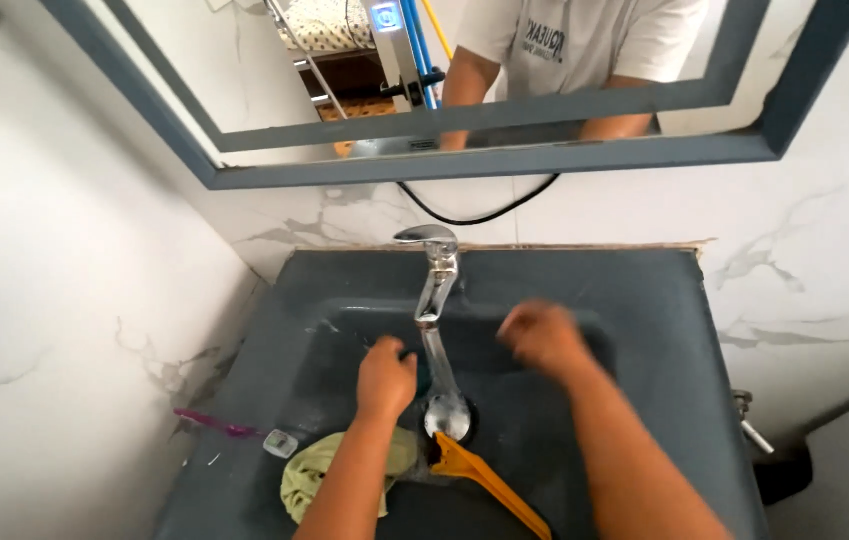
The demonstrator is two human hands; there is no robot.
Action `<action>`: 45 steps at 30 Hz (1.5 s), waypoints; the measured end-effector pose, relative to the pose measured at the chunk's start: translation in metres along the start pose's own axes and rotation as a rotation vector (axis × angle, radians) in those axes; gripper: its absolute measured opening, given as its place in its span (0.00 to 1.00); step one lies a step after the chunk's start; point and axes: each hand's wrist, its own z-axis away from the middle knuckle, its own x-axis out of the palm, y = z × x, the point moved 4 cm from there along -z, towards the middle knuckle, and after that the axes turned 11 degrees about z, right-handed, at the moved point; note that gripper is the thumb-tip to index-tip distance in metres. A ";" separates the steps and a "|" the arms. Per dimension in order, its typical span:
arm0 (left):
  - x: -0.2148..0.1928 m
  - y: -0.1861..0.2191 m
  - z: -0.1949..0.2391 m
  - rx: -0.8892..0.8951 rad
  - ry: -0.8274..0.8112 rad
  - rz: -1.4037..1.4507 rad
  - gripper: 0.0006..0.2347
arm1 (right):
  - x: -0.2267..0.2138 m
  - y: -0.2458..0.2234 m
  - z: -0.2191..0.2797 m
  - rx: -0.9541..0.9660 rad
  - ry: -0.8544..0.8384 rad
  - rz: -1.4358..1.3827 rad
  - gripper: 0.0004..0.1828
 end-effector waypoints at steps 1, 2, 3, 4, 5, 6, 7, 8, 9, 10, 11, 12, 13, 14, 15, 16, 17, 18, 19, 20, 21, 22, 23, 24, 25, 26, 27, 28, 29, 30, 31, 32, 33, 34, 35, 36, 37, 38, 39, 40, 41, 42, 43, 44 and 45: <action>-0.006 -0.003 0.007 -0.001 -0.001 0.011 0.14 | 0.011 -0.021 0.023 0.002 0.004 0.011 0.08; -0.011 -0.011 0.017 -0.094 -0.047 0.017 0.15 | 0.033 -0.043 0.048 -0.040 -0.189 0.234 0.15; -0.016 -0.020 0.026 -0.187 -0.093 0.024 0.15 | 0.055 -0.063 0.074 -0.079 -0.383 0.458 0.23; -0.014 -0.031 0.028 -0.189 -0.099 0.033 0.15 | 0.054 -0.084 0.098 -0.070 -0.383 0.466 0.23; -0.012 -0.045 0.030 -0.258 -0.120 0.042 0.15 | 0.058 -0.102 0.123 -0.039 -0.512 0.615 0.28; -0.009 -0.060 0.032 -0.325 -0.146 0.049 0.15 | 0.063 -0.119 0.149 -0.002 -0.641 0.759 0.33; -0.014 -0.061 0.030 -0.325 -0.157 0.056 0.15 | 0.085 -0.101 0.139 0.011 -0.642 0.762 0.33; -0.019 -0.061 0.029 -0.282 -0.139 0.078 0.15 | 0.106 -0.081 0.131 0.026 -0.587 0.741 0.30; -0.023 -0.061 0.030 -0.240 -0.120 0.099 0.14 | 0.126 -0.060 0.123 0.040 -0.532 0.720 0.26; -0.023 -0.067 0.029 -0.246 -0.129 0.113 0.14 | 0.137 -0.040 0.117 0.053 -0.536 0.732 0.26; -0.024 -0.069 0.027 -0.169 -0.100 0.143 0.14 | 0.144 -0.022 0.108 0.035 -0.412 0.706 0.22; -0.026 -0.071 0.022 -0.090 -0.063 0.176 0.14 | 0.148 -0.005 0.097 0.011 -0.285 0.683 0.19; -0.031 -0.067 0.022 -0.096 -0.063 0.192 0.14 | 0.142 0.000 0.096 0.016 -0.286 0.700 0.19; -0.036 -0.062 0.022 -0.082 -0.056 0.223 0.13 | 0.133 0.005 0.093 0.022 -0.235 0.626 0.17; -0.041 -0.056 0.022 -0.068 -0.048 0.254 0.13 | 0.123 0.010 0.091 0.027 -0.184 0.552 0.15; -0.041 -0.055 0.022 -0.076 -0.043 0.269 0.13 | 0.109 -0.003 0.097 0.025 -0.186 0.570 0.15; -0.041 -0.052 0.023 -0.072 -0.041 0.288 0.12 | 0.090 -0.015 0.104 0.100 -0.097 0.402 0.18; -0.041 -0.048 0.022 -0.067 -0.039 0.305 0.12 | 0.073 -0.027 0.110 0.171 -0.006 0.233 0.24; -0.039 -0.046 0.023 -0.073 -0.032 0.320 0.12 | 0.069 -0.024 0.109 0.167 -0.006 0.249 0.24; -0.039 -0.044 0.023 -0.064 -0.034 0.315 0.12 | 0.060 -0.029 0.107 0.003 0.186 0.232 0.24; -0.039 -0.041 0.023 -0.054 -0.036 0.310 0.12 | 0.051 -0.033 0.108 -0.165 0.374 0.210 0.24; -0.046 -0.033 0.024 -0.056 -0.031 0.314 0.12 | 0.044 -0.058 0.118 -0.170 0.373 0.214 0.24; -0.051 -0.027 0.027 -0.104 -0.084 0.308 0.12 | 0.038 -0.083 0.127 -0.171 0.369 0.225 0.24; -0.056 -0.021 0.028 -0.149 -0.137 0.298 0.12 | 0.031 -0.107 0.137 -0.172 0.367 0.231 0.25; -0.056 -0.019 0.027 -0.147 -0.133 0.299 0.12 | 0.031 -0.108 0.133 -0.177 0.369 0.231 0.25; -0.053 -0.019 0.028 -0.158 -0.162 0.287 0.12 | 0.032 -0.108 0.130 -0.193 0.343 0.214 0.28; -0.051 -0.019 0.029 -0.169 -0.192 0.274 0.12 | 0.032 -0.108 0.127 -0.209 0.318 0.197 0.31; -0.051 -0.018 0.029 -0.167 -0.190 0.275 0.12 | 0.034 -0.100 0.121 -0.211 0.319 0.197 0.31; -0.051 -0.017 0.029 -0.152 -0.192 0.267 0.13 | 0.036 -0.095 0.116 -0.273 0.336 0.158 0.31; -0.050 -0.016 0.028 -0.138 -0.194 0.261 0.13 | 0.035 -0.089 0.111 -0.335 0.351 0.120 0.31; -0.053 -0.012 0.027 -0.138 -0.192 0.263 0.13 | 0.035 -0.088 0.105 -0.337 0.351 0.122 0.31; -0.054 -0.010 0.029 -0.155 -0.214 0.268 0.13 | 0.035 -0.085 0.101 -0.345 0.377 0.110 0.31; -0.055 -0.009 0.031 -0.172 -0.237 0.273 0.13 | 0.035 -0.082 0.098 -0.353 0.402 0.098 0.30; -0.055 -0.008 0.031 -0.180 -0.235 0.275 0.13 | 0.034 -0.094 0.101 -0.354 0.395 0.100 0.30; -0.053 -0.008 0.031 -0.177 -0.238 0.278 0.13 | 0.031 -0.105 0.105 -0.306 0.475 0.281 0.28; -0.053 -0.007 0.030 -0.171 -0.242 0.277 0.13 | 0.029 -0.117 0.109 -0.257 0.555 0.458 0.25; -0.056 -0.007 0.030 -0.176 -0.241 0.274 0.13 | 0.031 -0.115 0.106 -0.258 0.550 0.456 0.25; -0.056 -0.005 0.030 -0.183 -0.253 0.274 0.13 | 0.031 -0.111 0.104 -0.211 0.556 0.492 0.26; -0.057 -0.003 0.029 -0.191 -0.265 0.273 0.13 | 0.030 -0.108 0.102 -0.163 0.562 0.529 0.29; -0.056 -0.003 0.030 -0.192 -0.269 0.272 0.13 | 0.029 -0.112 0.102 -0.160 0.562 0.529 0.29; -0.055 -0.003 0.031 -0.202 -0.281 0.275 0.14 | 0.029 -0.119 0.103 -0.177 0.570 0.568 0.29; -0.055 -0.002 0.031 -0.211 -0.292 0.277 0.14 | 0.028 -0.126 0.104 -0.196 0.580 0.604 0.29; -0.056 -0.001 0.032 -0.210 -0.295 0.274 0.14 | 0.028 -0.125 0.103 -0.192 0.580 0.602 0.29; -0.057 0.000 0.032 -0.206 -0.294 0.280 0.14 | 0.027 -0.125 0.102 -0.197 0.580 0.652 0.29; -0.059 0.002 0.032 -0.202 -0.293 0.286 0.14 | 0.026 -0.125 0.101 -0.203 0.579 0.703 0.29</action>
